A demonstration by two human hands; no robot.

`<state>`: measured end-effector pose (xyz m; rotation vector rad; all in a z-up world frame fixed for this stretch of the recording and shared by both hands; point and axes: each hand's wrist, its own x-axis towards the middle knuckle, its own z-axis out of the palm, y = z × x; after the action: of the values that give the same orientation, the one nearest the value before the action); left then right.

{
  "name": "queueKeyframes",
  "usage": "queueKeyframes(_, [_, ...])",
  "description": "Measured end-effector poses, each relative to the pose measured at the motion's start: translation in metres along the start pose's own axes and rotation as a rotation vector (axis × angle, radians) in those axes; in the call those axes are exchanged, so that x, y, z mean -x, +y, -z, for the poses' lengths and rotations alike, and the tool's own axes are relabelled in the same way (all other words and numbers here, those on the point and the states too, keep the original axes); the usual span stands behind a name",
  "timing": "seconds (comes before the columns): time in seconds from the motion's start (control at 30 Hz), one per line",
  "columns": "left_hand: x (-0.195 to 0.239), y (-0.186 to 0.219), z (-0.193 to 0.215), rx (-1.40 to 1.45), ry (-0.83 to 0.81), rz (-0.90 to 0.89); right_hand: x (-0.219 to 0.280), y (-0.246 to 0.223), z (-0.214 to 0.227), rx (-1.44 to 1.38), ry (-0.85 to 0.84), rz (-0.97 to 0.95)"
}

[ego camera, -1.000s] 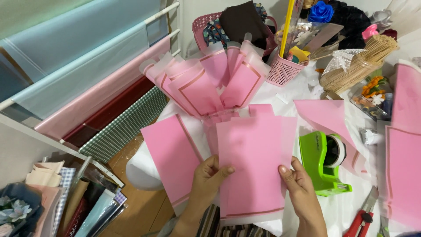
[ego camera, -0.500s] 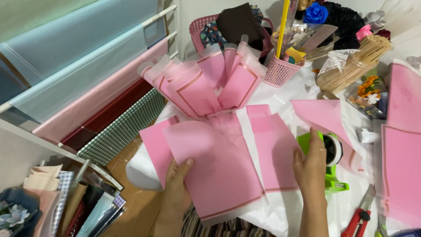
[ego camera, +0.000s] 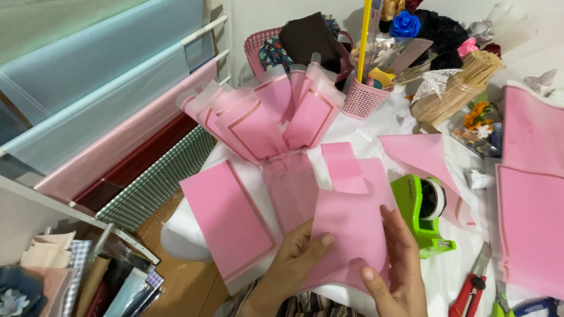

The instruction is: The person cuts a sheet of pink wrapping paper with a utility knife, folds it, and attaches it to a bouquet using tape. They repeat this process to add multiple layers of paper around the bouquet, securing each piece with tape.

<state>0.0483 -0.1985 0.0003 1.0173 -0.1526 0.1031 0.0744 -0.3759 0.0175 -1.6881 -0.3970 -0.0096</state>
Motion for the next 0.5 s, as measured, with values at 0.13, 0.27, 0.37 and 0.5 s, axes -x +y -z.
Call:
queueKeyframes(0.13, [-0.006,-0.005,-0.015,0.048,0.009,-0.016,0.000,0.004,-0.008,-0.143,0.115,-0.011])
queueKeyframes(0.27, [-0.009,-0.006,-0.025,-0.132,0.151,-0.100,0.004,0.016,-0.008,-0.247,0.211,-0.132])
queueKeyframes(0.37, [-0.010,-0.009,-0.027,-0.292,0.193,-0.216,0.004,0.020,-0.010,-0.343,0.267,-0.153])
queueKeyframes(0.5, [-0.008,-0.016,-0.025,-0.346,0.222,-0.245,0.006,0.043,-0.006,-0.329,0.278,-0.090])
